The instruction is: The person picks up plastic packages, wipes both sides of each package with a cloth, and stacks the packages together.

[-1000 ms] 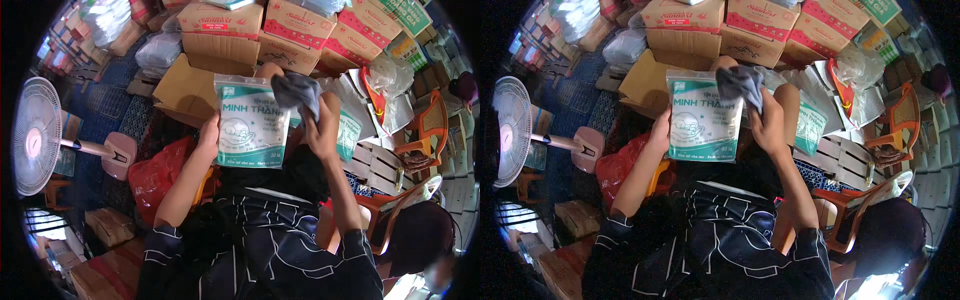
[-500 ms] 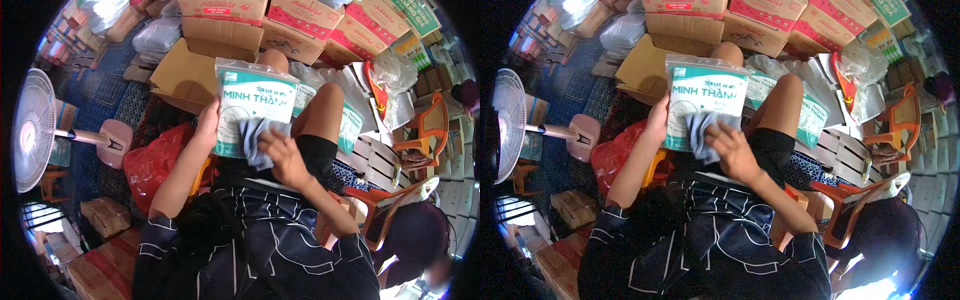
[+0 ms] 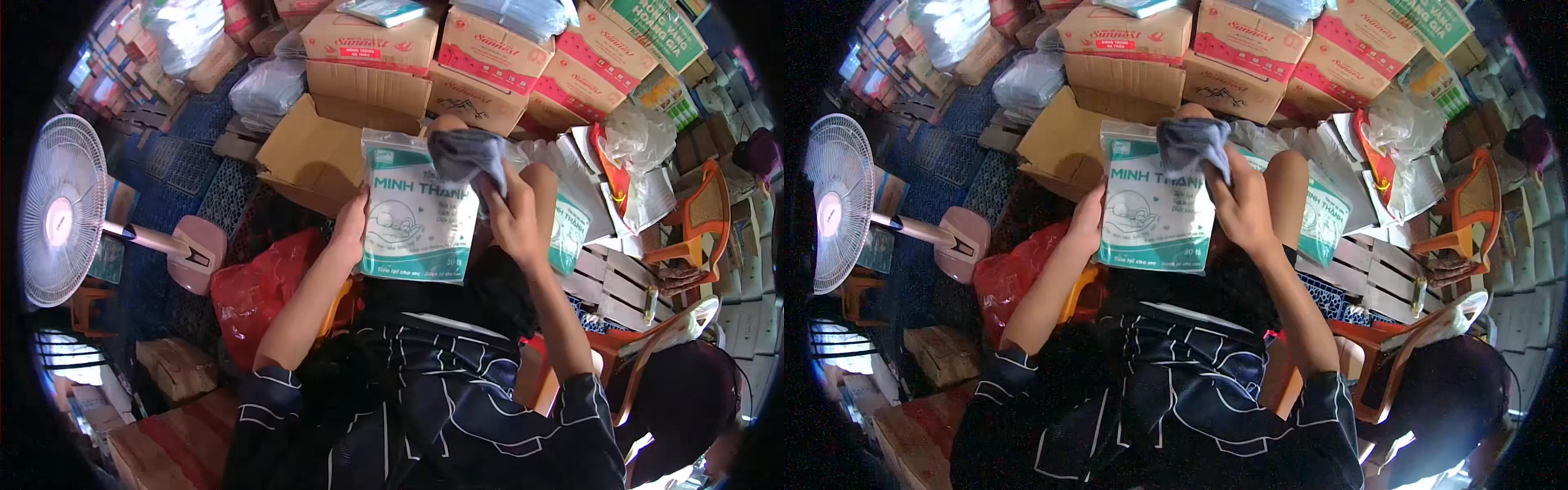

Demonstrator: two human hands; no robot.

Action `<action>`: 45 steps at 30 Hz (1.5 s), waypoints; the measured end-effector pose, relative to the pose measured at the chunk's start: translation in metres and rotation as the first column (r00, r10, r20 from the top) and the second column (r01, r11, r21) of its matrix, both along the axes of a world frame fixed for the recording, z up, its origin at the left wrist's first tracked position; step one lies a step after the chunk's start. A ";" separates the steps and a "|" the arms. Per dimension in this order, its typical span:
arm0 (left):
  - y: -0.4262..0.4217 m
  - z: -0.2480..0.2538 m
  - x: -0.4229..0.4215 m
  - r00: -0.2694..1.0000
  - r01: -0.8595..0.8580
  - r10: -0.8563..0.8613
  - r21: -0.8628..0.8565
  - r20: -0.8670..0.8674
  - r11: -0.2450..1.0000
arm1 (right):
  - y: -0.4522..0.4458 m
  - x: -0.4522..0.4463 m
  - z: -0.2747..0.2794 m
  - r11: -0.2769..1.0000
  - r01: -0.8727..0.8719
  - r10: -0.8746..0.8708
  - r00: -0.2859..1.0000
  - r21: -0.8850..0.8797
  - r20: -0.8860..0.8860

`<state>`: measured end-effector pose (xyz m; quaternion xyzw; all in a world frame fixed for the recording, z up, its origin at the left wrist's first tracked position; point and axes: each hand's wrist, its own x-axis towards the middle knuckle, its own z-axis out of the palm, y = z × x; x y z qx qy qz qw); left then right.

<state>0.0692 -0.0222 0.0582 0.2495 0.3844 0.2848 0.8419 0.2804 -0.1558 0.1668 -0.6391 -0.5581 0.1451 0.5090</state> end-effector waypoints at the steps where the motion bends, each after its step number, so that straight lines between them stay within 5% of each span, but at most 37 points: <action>1: 0.000 0.003 0.001 1.000 -0.008 0.008 -0.006 -0.007 1.000 | 0.012 0.006 -0.002 0.998 0.002 0.001 0.999 -0.059 0.044; 3: -0.002 0.008 0.000 0.999 -0.030 0.029 -0.026 -0.026 0.999 | 0.037 0.008 -0.026 0.983 -0.003 -0.058 0.942 0.182 0.331; 5: -0.002 0.006 -0.002 0.999 -0.018 0.017 -0.028 -0.028 0.999 | 0.052 0.005 -0.053 0.988 -0.110 0.061 0.924 0.110 0.377; 7: 0.001 0.002 -0.002 0.999 -0.016 0.015 -0.044 -0.031 0.999 | 0.054 -0.014 -0.057 0.992 -0.121 0.113 0.786 -0.027 0.607; 11: 0.004 -0.021 -0.002 0.996 -0.058 0.061 -0.047 0.060 0.997 | 0.024 -0.046 -0.053 0.951 -0.259 0.306 0.723 -0.167 0.619; 13: -0.002 0.005 -0.003 0.990 -0.052 0.042 -0.067 -0.132 0.996 | 0.000 -0.061 -0.057 0.914 -0.351 0.401 0.704 -0.203 0.587; 15: -0.001 -0.001 -0.003 0.984 -0.036 0.039 0.021 -0.173 0.999 | -0.023 -0.073 -0.053 0.857 -0.413 0.516 0.681 -0.309 0.520; 19: -0.005 0.000 0.000 0.998 -0.040 0.041 -0.011 0.043 0.999 | -0.062 -0.087 -0.061 0.762 -0.549 0.647 0.667 -0.343 0.369; 22: -0.002 0.002 0.000 0.999 -0.033 0.033 -0.004 -0.009 0.999 | -0.065 -0.084 -0.058 0.699 -0.674 0.704 0.707 -0.238 0.068; 25: -0.006 0.017 -0.002 0.995 -0.006 0.007 0.016 -0.103 1.000 | -0.061 -0.052 -0.044 0.605 -0.719 0.516 0.682 -0.343 -0.519; 26: 0.000 0.003 -0.001 0.998 0.002 -0.006 -0.054 -0.070 0.999 | -0.058 -0.045 -0.037 0.739 -0.614 0.419 0.740 -0.276 -0.526; 27: -0.005 0.014 -0.002 0.997 0.027 -0.023 0.053 -0.079 0.998 | -0.054 -0.041 -0.028 0.850 -0.486 0.315 0.780 -0.205 -0.541; 29: -0.004 0.017 0.000 1.000 -0.014 0.014 -0.063 -0.014 0.998 | -0.032 -0.035 -0.008 0.938 -0.254 0.099 0.849 -0.236 -0.520; 33: -0.001 0.007 -0.002 0.999 0.036 -0.034 -0.076 0.023 0.996 | 0.027 -0.016 -0.007 0.999 -0.039 0.044 0.983 0.029 -0.179; 34: -0.001 0.006 -0.001 0.999 0.025 -0.023 -0.059 0.031 0.998 | 0.035 -0.021 0.000 1.000 0.012 -0.015 0.990 -0.018 -0.140; 35: -0.001 0.005 -0.001 0.999 0.029 -0.027 -0.058 0.023 0.998 | 0.044 -0.020 0.005 0.992 -0.047 0.032 0.990 -0.114 -0.134; 38: 0.001 0.000 -0.003 0.999 0.040 -0.040 -0.018 0.017 0.999 | 0.085 -0.015 -0.056 0.984 -0.159 0.142 0.970 0.076 0.198; 41: -0.005 0.012 0.000 0.997 -0.036 0.041 -0.090 0.060 0.995 | 0.078 -0.040 -0.046 0.972 -0.233 0.214 0.834 -0.027 0.508; 45: -0.005 0.027 -0.008 0.979 -0.098 0.126 -0.176 0.158 0.980 | 0.063 -0.058 -0.042 0.911 -0.394 0.389 0.728 -0.121 0.564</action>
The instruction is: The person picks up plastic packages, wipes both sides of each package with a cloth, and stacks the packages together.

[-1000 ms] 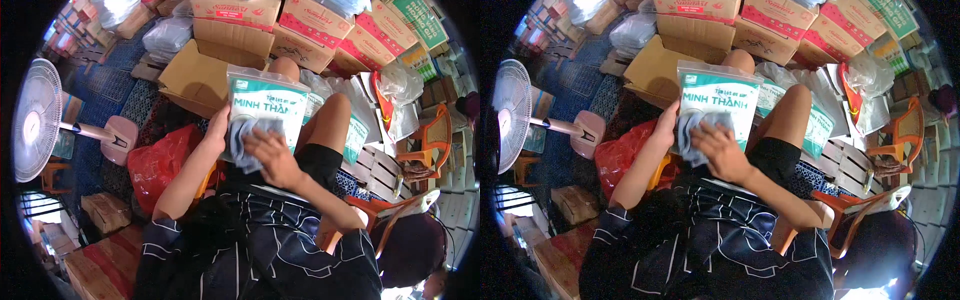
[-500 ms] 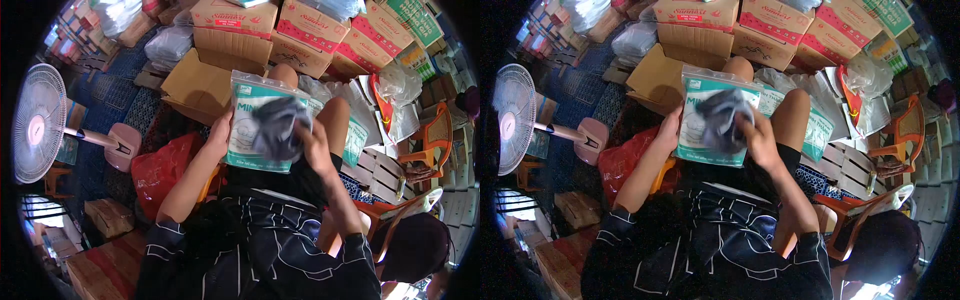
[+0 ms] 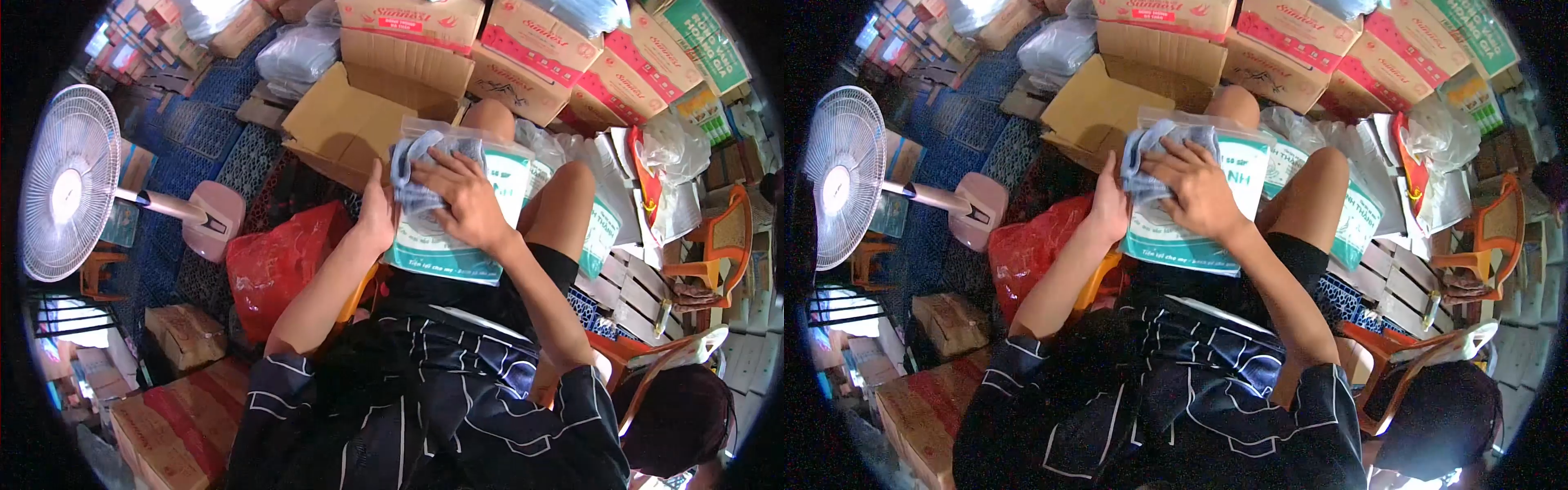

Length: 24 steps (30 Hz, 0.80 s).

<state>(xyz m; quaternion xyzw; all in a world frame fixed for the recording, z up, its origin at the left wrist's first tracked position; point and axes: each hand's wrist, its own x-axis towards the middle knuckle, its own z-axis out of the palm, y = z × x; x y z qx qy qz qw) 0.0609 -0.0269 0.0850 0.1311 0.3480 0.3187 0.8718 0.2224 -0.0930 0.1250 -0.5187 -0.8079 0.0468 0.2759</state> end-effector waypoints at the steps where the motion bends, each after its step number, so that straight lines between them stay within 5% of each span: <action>1: -0.001 -0.005 -0.001 0.998 -0.044 0.048 0.081 -0.037 0.996 | -0.007 -0.005 0.001 0.999 -0.038 0.038 0.999 -0.019 0.013; 4: 0.006 0.006 -0.008 0.959 0.277 -0.280 0.064 0.043 0.959 | -0.033 -0.016 -0.003 0.990 -0.100 0.109 0.991 -0.099 0.080; 8: 0.005 0.005 -0.005 0.949 0.291 -0.278 0.078 -0.150 0.953 | -0.070 -0.023 -0.008 0.946 -0.206 0.225 0.973 -0.250 0.050; 10: 0.003 0.001 -0.002 0.951 0.304 -0.294 0.112 -0.095 0.946 | -0.087 -0.023 -0.011 0.909 -0.278 0.297 0.955 -0.310 0.016; 16: 0.001 -0.008 -0.001 0.937 0.330 -0.278 0.272 -0.213 0.904 | -0.119 -0.020 -0.018 0.808 -0.468 0.227 0.807 -0.356 -0.545; 20: 0.000 -0.012 -0.001 0.934 0.297 -0.199 0.339 -0.296 0.893 | -0.137 0.007 -0.026 0.770 -0.377 -0.272 0.535 -0.514 -0.800; 22: -0.002 -0.014 0.003 0.961 0.219 -0.143 0.334 -0.237 0.917 | -0.142 0.033 -0.050 0.827 -0.350 -0.445 0.073 -0.441 -0.892; 24: -0.006 -0.010 0.002 0.976 0.168 -0.116 0.302 -0.183 0.938 | -0.139 0.059 -0.082 0.885 -0.233 -0.442 -0.153 -0.403 -0.884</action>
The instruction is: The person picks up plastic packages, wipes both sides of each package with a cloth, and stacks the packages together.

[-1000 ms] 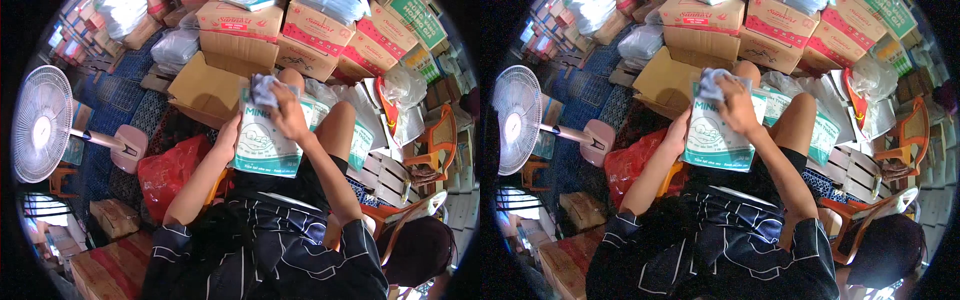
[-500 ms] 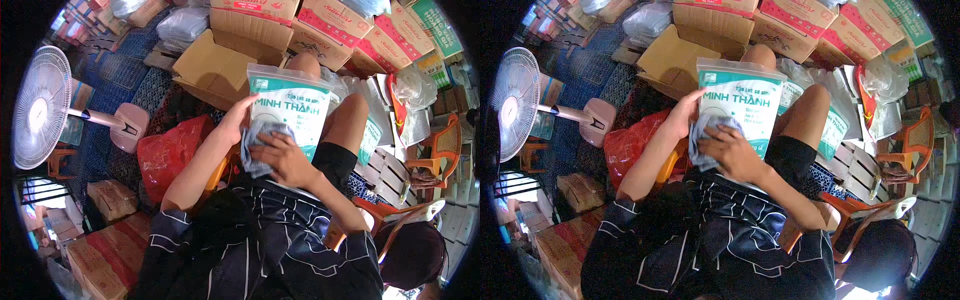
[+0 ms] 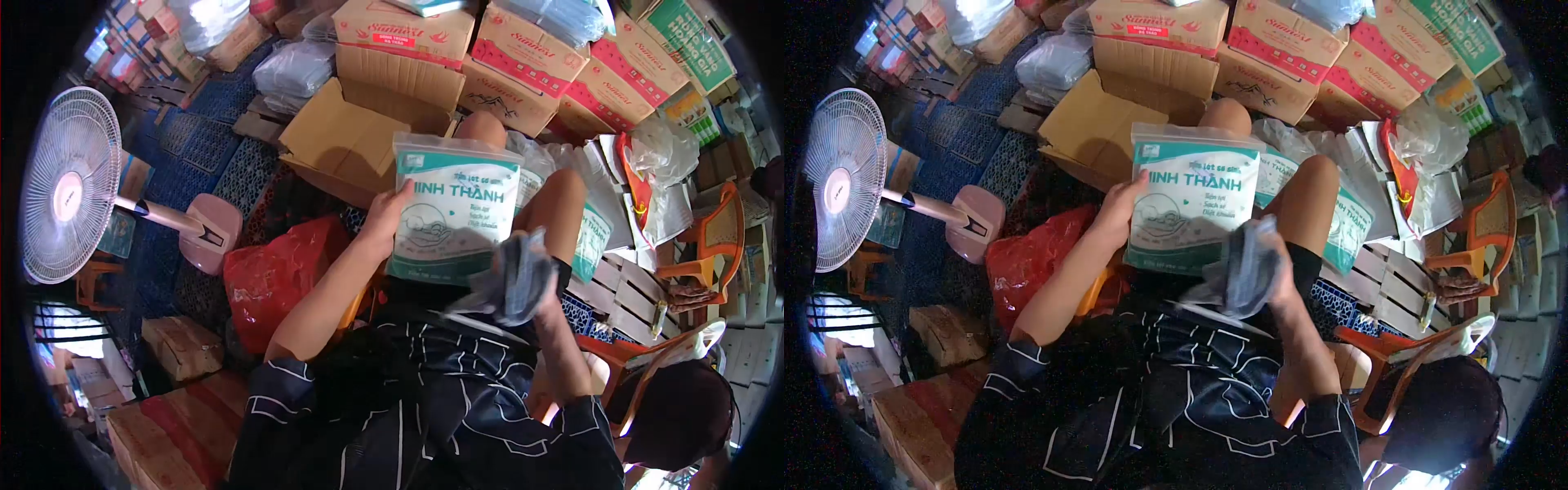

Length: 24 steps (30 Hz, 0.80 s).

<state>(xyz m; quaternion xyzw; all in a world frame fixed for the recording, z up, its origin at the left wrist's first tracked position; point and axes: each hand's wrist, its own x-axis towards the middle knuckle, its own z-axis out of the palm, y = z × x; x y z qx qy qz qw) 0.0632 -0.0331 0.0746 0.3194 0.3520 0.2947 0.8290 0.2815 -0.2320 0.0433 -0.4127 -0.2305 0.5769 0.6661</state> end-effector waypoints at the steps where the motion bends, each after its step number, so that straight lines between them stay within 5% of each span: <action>1: 0.002 -0.007 -0.002 1.000 0.009 -0.008 -0.025 0.030 1.000 | 0.002 0.013 -0.014 0.998 0.049 -0.046 0.995 0.036 -0.083; 5: 0.013 -0.018 -0.007 0.996 -0.075 0.076 -0.013 0.050 0.997 | 0.029 0.067 -0.046 0.871 -0.095 0.308 0.869 0.482 -0.386; 8: 0.017 -0.015 -0.006 0.990 -0.057 0.070 -0.102 0.124 0.993 | 0.031 0.072 -0.037 0.894 -0.110 0.232 0.943 0.434 -0.239; 9: 0.016 -0.004 -0.005 0.990 0.032 0.006 -0.262 0.143 0.965 | 0.024 0.047 -0.025 0.953 -0.010 0.066 0.982 0.304 -0.175; 10: 0.011 0.006 -0.004 0.983 0.075 -0.043 -0.179 0.180 0.981 | 0.016 0.023 -0.012 0.978 0.107 -0.092 0.992 0.178 -0.089; 15: -0.011 -0.004 -0.005 0.911 0.248 -0.268 0.102 0.314 0.963 | 0.026 -0.024 0.018 0.968 -0.234 0.247 0.955 0.094 -0.165; 16: -0.021 -0.004 -0.001 0.849 0.277 -0.197 -0.096 0.490 0.956 | 0.029 -0.037 0.024 0.964 -0.240 0.263 0.931 0.117 -0.252; 17: -0.028 -0.006 0.002 0.904 0.235 -0.224 0.015 0.363 0.972 | 0.032 -0.038 0.027 0.945 -0.280 0.324 0.877 0.171 -0.355; 19: -0.041 -0.018 0.011 0.973 0.180 -0.209 0.248 0.097 0.952 | 0.028 -0.057 0.048 0.990 -0.138 0.135 0.986 0.020 0.098; 20: -0.044 -0.025 0.015 0.985 0.168 -0.168 0.366 -0.033 0.915 | 0.027 -0.056 0.051 0.985 -0.163 0.165 0.986 0.060 -0.025; 22: -0.049 -0.026 0.021 0.963 0.183 -0.027 0.572 -0.269 0.800 | 0.032 -0.065 0.053 1.000 -0.012 0.009 0.964 0.011 0.264; 24: -0.048 0.001 0.020 0.984 0.163 -0.122 0.402 -0.126 0.901 | 0.030 -0.066 0.061 0.998 0.058 -0.064 0.966 0.034 0.250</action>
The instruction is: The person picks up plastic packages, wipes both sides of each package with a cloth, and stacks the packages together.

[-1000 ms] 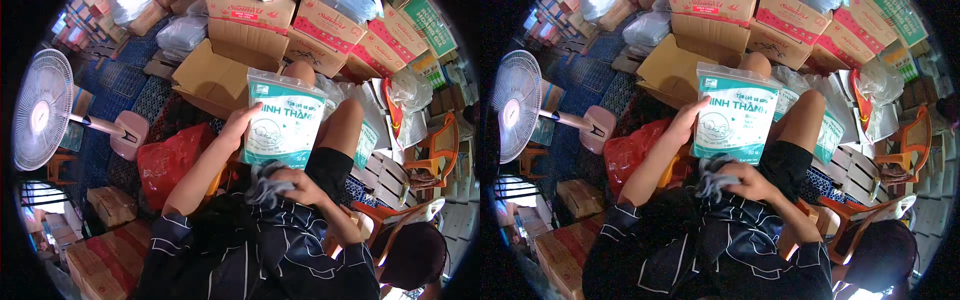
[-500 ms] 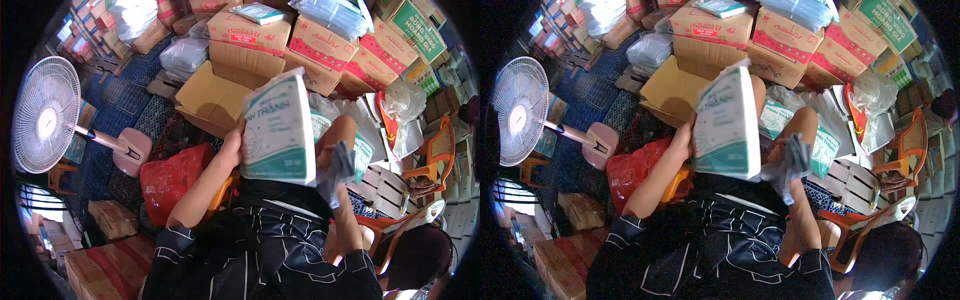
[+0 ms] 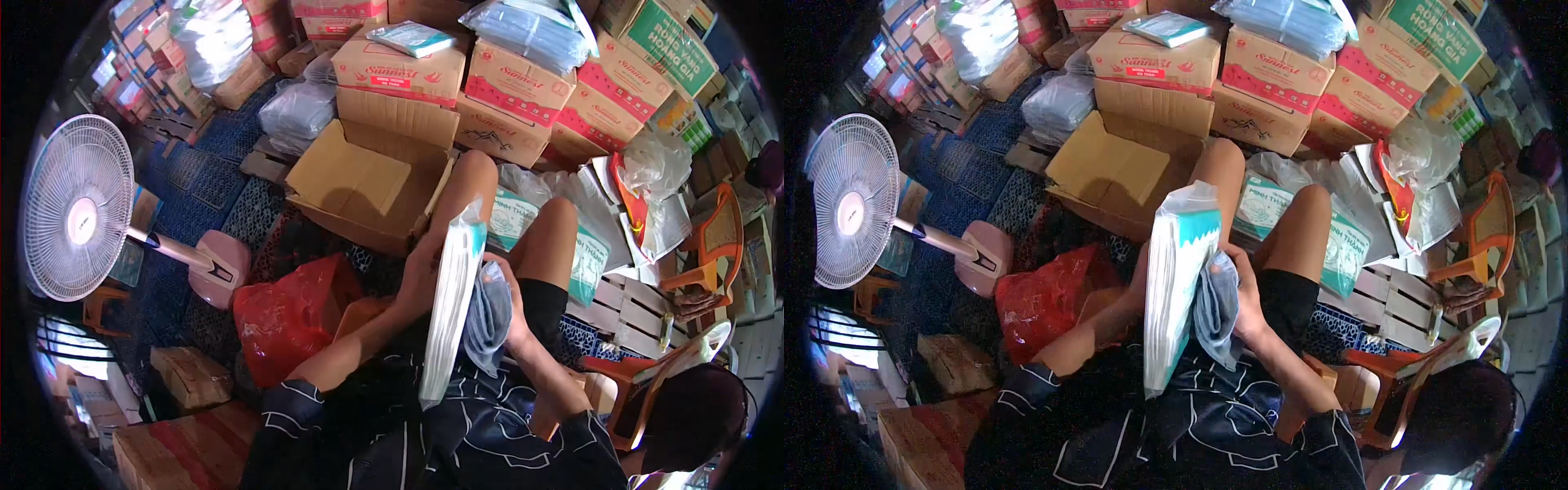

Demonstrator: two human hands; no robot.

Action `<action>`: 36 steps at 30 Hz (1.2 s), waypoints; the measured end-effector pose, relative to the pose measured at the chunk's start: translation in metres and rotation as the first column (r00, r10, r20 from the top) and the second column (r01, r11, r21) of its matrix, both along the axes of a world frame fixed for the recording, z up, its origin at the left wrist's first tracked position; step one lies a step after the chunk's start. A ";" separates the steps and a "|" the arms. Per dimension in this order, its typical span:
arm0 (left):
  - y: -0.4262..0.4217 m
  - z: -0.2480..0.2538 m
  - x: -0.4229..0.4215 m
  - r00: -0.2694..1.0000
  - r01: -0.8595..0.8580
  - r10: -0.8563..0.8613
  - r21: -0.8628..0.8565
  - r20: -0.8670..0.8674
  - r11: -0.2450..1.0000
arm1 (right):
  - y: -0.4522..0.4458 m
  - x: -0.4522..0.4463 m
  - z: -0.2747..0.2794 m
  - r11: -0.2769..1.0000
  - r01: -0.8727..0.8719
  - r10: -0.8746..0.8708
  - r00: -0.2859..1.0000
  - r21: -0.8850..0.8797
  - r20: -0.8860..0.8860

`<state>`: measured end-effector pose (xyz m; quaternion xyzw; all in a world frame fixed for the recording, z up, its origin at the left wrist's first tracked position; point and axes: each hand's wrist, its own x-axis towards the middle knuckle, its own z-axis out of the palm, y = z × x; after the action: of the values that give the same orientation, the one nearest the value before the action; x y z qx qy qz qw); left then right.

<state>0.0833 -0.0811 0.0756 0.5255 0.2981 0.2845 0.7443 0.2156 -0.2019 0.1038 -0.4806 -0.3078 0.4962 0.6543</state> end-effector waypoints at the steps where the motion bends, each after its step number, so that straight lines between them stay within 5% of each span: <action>1: 0.000 0.020 0.000 0.998 0.021 -0.015 -0.114 0.058 0.993 | -0.001 -0.001 0.007 0.998 0.053 -0.052 0.998 -0.032 0.031; 2: 0.004 0.023 -0.001 0.984 0.123 -0.061 -0.384 0.169 0.915 | 0.000 -0.002 0.013 0.992 0.107 -0.103 0.993 -0.063 0.064; 5: 0.022 -0.003 -0.006 0.974 0.201 -0.209 0.094 0.089 0.975 | 0.003 0.003 0.004 0.970 0.222 -0.226 0.974 -0.100 -0.027; 7: 0.021 0.012 -0.015 0.909 0.322 -0.265 -0.137 0.321 0.937 | 0.001 0.009 -0.004 0.953 0.262 -0.280 0.954 -0.154 -0.106; 8: 0.018 0.026 -0.025 0.818 0.463 -0.229 -0.367 0.527 0.807 | 0.001 0.011 -0.008 0.942 0.283 -0.308 0.942 -0.180 -0.131; 12: 0.049 0.010 -0.019 0.920 0.369 -0.285 -0.351 0.269 0.861 | -0.003 0.016 -0.005 0.971 0.073 -0.149 0.929 -0.227 -0.338; 13: 0.048 0.015 -0.018 0.917 0.335 -0.160 -0.491 0.365 0.804 | -0.003 0.018 0.001 0.970 0.003 -0.103 0.912 -0.245 -0.397; 16: 0.060 0.008 -0.027 0.919 0.329 -0.129 -0.544 0.374 0.772 | 0.004 0.031 0.013 0.970 -0.107 -0.019 0.860 -0.217 -0.510; 19: 0.058 0.009 -0.025 0.977 0.165 -0.079 -0.461 0.200 0.872 | 0.017 0.042 0.042 0.969 0.024 -0.138 0.875 -0.244 -0.464; 22: 0.056 -0.016 -0.021 0.993 0.001 0.001 0.018 -0.122 1.000 | 0.031 0.060 0.063 0.967 0.159 -0.236 0.849 -0.198 -0.473; 28: 0.051 -0.020 -0.016 0.987 -0.133 0.144 0.128 -0.077 0.983 | 0.050 0.070 0.087 0.967 0.239 -0.162 0.848 0.091 -0.505; 30: 0.056 -0.036 -0.021 0.985 -0.111 0.130 0.164 -0.110 0.980 | 0.063 0.056 0.061 0.897 0.414 -0.376 0.898 0.151 -0.228; 31: 0.055 -0.037 -0.018 0.986 -0.137 0.149 0.144 -0.077 0.980 | 0.068 0.045 0.045 0.841 0.459 -0.528 0.811 0.286 0.252; 32: 0.054 -0.038 -0.019 0.984 -0.136 0.152 0.164 -0.089 0.977 | 0.063 0.037 0.035 0.910 0.318 -0.405 0.819 0.265 0.408; 34: 0.053 -0.038 -0.020 0.980 -0.145 0.169 0.204 -0.108 0.968 | 0.056 0.030 0.018 0.989 0.058 -0.148 0.520 0.137 0.842; 36: 0.055 -0.038 -0.022 0.991 -0.102 0.111 0.116 -0.078 0.988 | 0.055 0.026 0.011 0.991 0.029 -0.133 0.350 0.131 0.927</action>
<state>0.0613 -0.0258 0.0375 0.5613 0.3403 0.3180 0.6842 0.2412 -0.1474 0.1152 -0.6614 -0.6229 0.0876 0.4086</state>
